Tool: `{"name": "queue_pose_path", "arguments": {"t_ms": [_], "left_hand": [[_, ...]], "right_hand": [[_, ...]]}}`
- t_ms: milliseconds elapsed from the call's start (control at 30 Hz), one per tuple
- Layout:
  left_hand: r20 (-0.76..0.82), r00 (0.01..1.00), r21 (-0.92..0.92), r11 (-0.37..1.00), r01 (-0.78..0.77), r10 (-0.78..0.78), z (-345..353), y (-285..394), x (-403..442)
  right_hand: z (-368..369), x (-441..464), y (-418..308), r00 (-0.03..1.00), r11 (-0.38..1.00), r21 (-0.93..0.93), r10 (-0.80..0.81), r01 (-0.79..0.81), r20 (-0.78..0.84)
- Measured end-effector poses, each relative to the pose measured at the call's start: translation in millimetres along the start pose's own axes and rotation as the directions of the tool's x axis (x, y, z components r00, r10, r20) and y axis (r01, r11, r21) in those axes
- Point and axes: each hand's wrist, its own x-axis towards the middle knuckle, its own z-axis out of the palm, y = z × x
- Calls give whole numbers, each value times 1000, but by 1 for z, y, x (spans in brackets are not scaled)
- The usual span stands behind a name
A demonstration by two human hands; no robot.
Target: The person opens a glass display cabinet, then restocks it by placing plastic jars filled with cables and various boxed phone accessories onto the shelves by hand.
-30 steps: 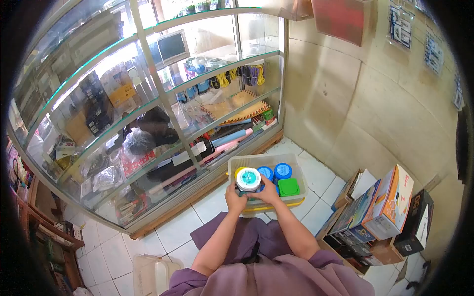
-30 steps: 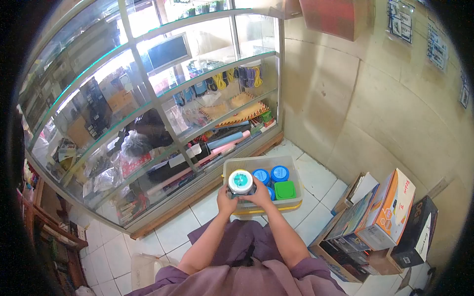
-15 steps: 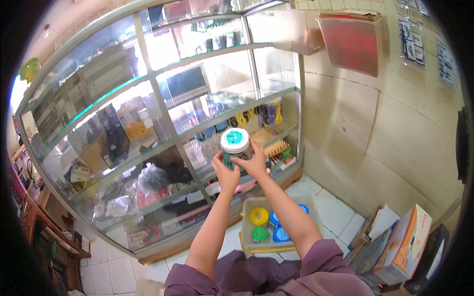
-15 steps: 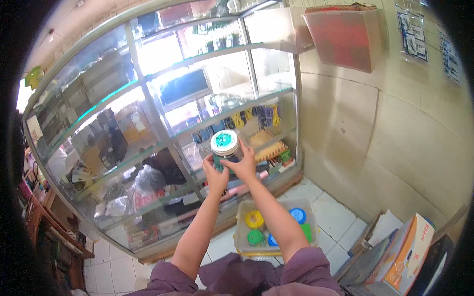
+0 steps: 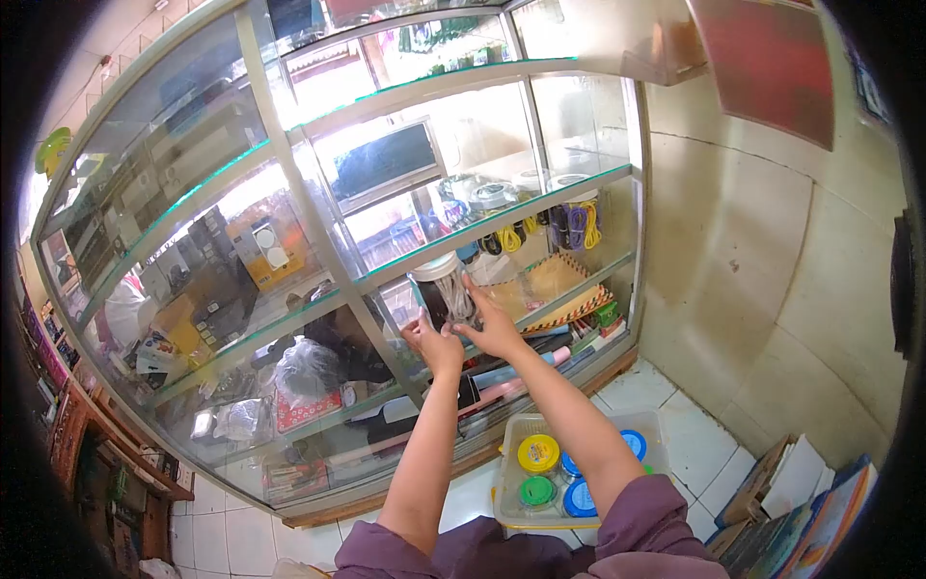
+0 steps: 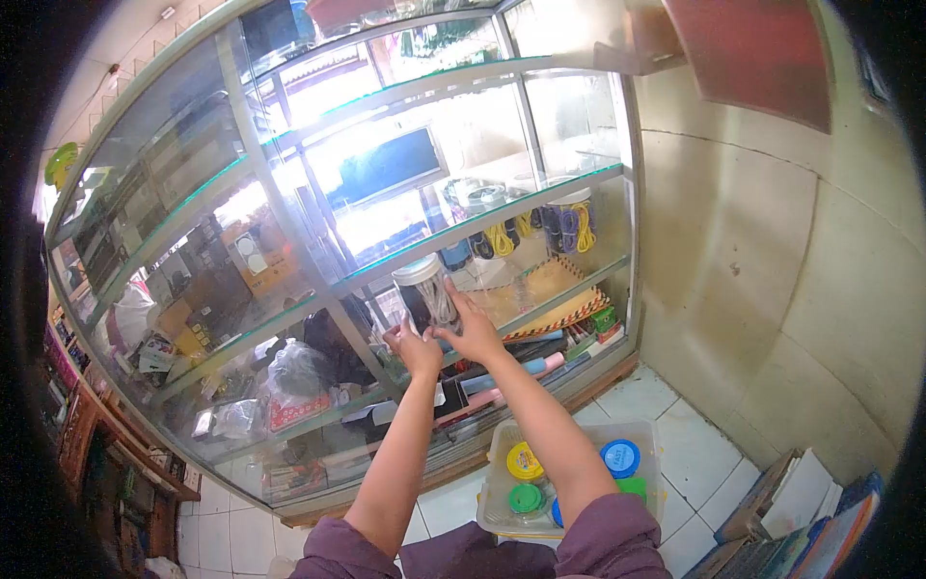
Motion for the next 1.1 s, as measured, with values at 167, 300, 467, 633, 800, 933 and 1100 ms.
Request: {"name": "queue_pose_path", "arguments": {"t_ms": [167, 300, 467, 633, 800, 933, 1100], "left_hand": [[-101, 983, -108, 984, 142, -153, 32, -19, 28], [-167, 792, -428, 767, 478, -587, 49, 0, 62], [-328, 668, -588, 698, 409, -668, 81, -20, 110], [-264, 631, -719, 585, 376, -729, 81, -19, 129], [-394, 606, -526, 711, 468, -691, 84, -19, 109], [-401, 645, -695, 675, 248, -651, 102, -38, 115], [-243, 739, -864, 486, 130, -629, 85, -19, 114]], "right_hand": [[23, 34, 21, 1000, 998, -59, 16, -17, -19], [54, 60, 38, 998, 998, -35, 46, -44, 48], [103, 105, 78, 972, 984, -43, 175, -170, 154], [92, 115, 54, 882, 905, -286, 390, -314, 265], [86, 103, 70, 959, 969, -237, 135, -76, 248], [91, 108, 77, 947, 956, -244, -83, 164, 311], [92, 121, 64, 876, 882, -328, -168, 338, 452]]}}
